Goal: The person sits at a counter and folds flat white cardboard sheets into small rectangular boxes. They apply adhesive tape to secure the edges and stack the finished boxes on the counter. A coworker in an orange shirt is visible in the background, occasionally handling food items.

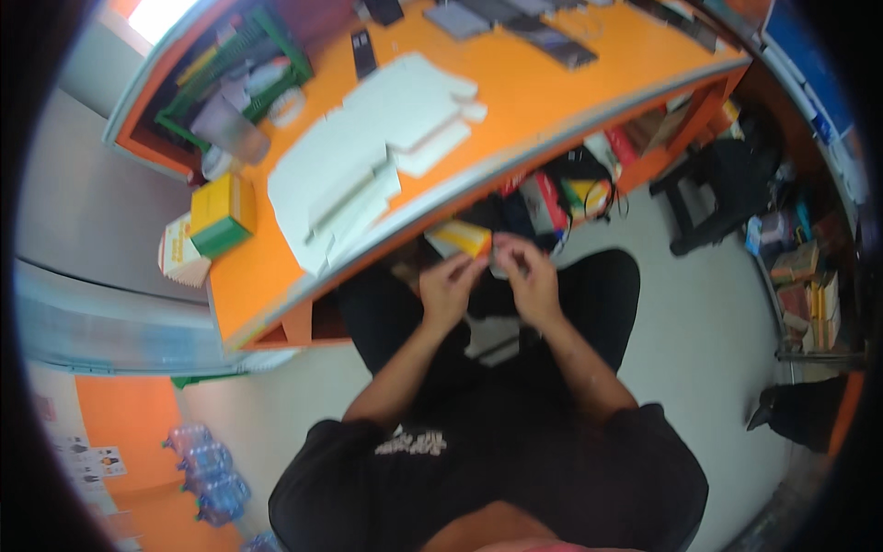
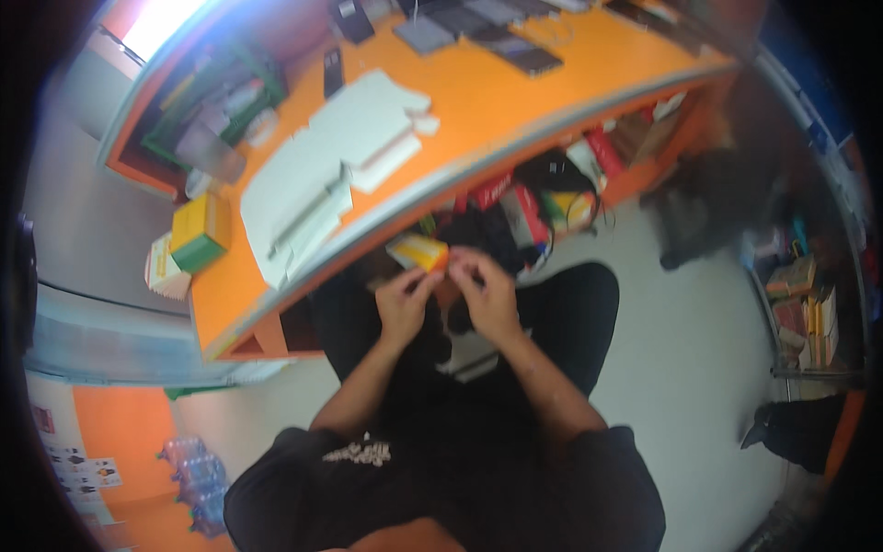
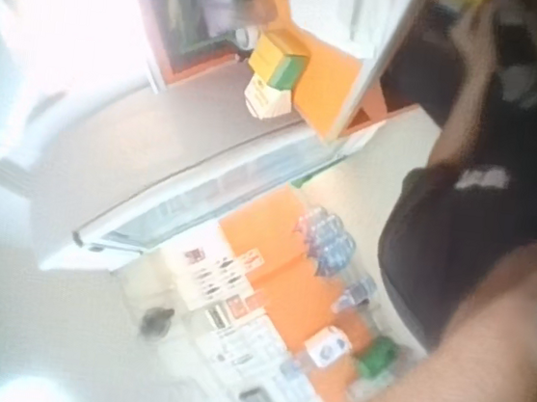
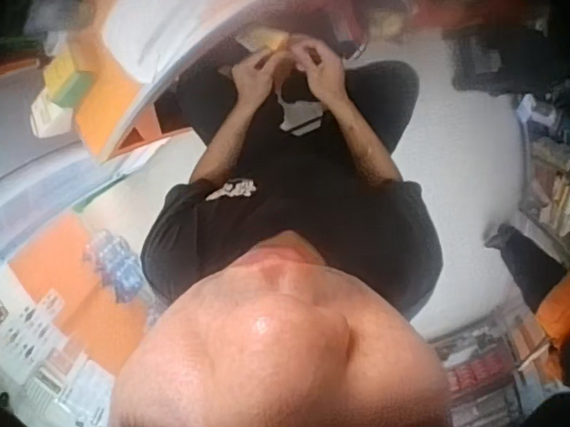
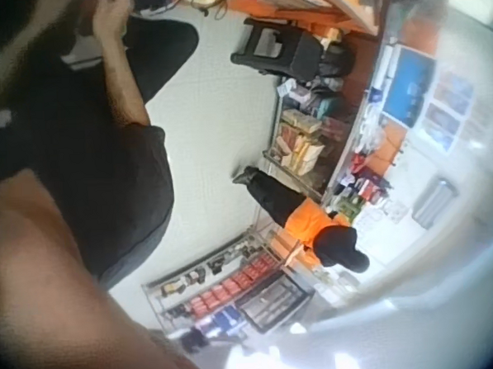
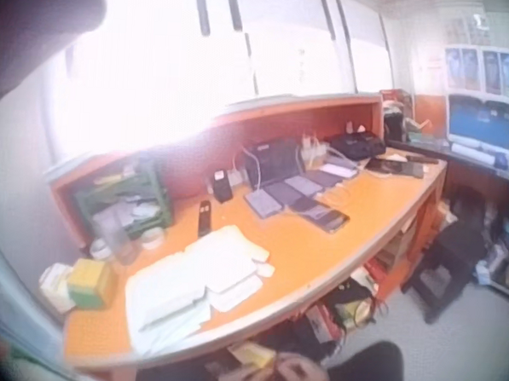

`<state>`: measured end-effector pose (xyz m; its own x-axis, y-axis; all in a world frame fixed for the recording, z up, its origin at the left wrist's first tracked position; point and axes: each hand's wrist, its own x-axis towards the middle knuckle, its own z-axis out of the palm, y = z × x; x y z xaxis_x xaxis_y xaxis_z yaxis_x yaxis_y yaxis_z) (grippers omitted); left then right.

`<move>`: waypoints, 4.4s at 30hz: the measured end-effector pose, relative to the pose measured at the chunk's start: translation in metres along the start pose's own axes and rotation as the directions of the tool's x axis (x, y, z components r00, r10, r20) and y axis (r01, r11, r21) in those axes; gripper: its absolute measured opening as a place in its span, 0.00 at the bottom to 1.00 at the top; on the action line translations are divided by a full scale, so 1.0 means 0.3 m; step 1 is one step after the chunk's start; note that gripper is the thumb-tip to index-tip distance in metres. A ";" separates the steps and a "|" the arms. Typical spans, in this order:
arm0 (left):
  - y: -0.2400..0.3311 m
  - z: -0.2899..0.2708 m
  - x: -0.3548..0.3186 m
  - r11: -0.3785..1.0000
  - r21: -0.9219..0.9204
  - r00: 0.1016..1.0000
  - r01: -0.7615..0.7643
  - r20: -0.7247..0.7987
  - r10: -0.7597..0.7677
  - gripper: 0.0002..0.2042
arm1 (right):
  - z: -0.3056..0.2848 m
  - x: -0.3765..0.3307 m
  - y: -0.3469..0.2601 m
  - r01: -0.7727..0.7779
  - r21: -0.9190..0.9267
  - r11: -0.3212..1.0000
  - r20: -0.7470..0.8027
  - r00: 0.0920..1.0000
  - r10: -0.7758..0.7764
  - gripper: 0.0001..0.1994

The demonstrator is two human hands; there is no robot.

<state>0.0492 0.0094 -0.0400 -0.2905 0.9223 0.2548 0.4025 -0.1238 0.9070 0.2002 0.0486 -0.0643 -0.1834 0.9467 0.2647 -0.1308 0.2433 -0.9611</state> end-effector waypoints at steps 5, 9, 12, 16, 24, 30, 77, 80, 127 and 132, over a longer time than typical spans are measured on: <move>-0.041 0.028 -0.017 0.976 -0.030 0.976 -0.215 -0.041 0.213 0.09 | -0.013 0.011 0.004 -0.220 0.199 0.955 0.004 0.975 0.224 0.07; -0.039 0.041 -0.005 0.974 -0.199 0.992 -0.109 0.048 0.121 0.10 | 0.001 0.018 -0.060 -0.150 0.116 0.982 0.013 0.989 0.150 0.06; -0.039 0.036 -0.002 0.955 -0.295 0.992 0.016 0.121 0.021 0.10 | -0.002 0.022 -0.081 -0.118 0.051 0.992 -0.014 0.993 0.119 0.06; -0.046 0.019 0.013 0.952 -0.300 0.982 0.059 0.191 0.000 0.10 | -0.005 0.021 -0.088 -0.021 -0.074 0.997 -0.034 0.999 0.019 0.06; -0.046 0.025 0.009 0.943 -0.322 0.984 0.087 0.174 -0.031 0.10 | -0.005 0.014 -0.101 -0.063 -0.132 0.989 -0.049 0.997 0.057 0.07; -0.064 0.028 0.000 0.941 -0.320 0.984 0.113 0.168 -0.061 0.10 | 0.007 0.004 -0.093 0.005 -0.180 0.984 -0.011 1.000 -0.007 0.07; -0.156 0.099 0.067 0.913 -0.100 0.824 0.395 0.479 -0.304 0.14 | -0.118 0.013 0.106 -0.141 -0.240 0.960 -0.113 0.987 0.117 0.07; -0.147 0.096 0.060 0.874 -0.233 0.816 0.427 0.515 -0.261 0.14 | -0.096 0.012 0.069 -0.049 -0.312 0.949 -0.054 0.998 0.034 0.07; 0.039 0.273 0.151 0.018 -0.158 0.154 0.987 0.978 0.141 0.23 | -0.649 -0.241 -0.212 0.186 -0.362 0.914 0.027 0.982 -0.189 0.45; 0.081 0.319 0.137 0.080 0.018 -0.024 0.997 0.997 0.068 0.26 | -0.663 -0.230 -0.258 0.159 -0.778 0.608 -0.142 0.898 -0.417 0.31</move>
<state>0.1301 0.0795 -0.0397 0.9002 0.3349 -0.2782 -0.2417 0.9159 0.3205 0.4167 0.0065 -0.0238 0.0282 0.7785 0.6269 0.6495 0.4625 -0.6035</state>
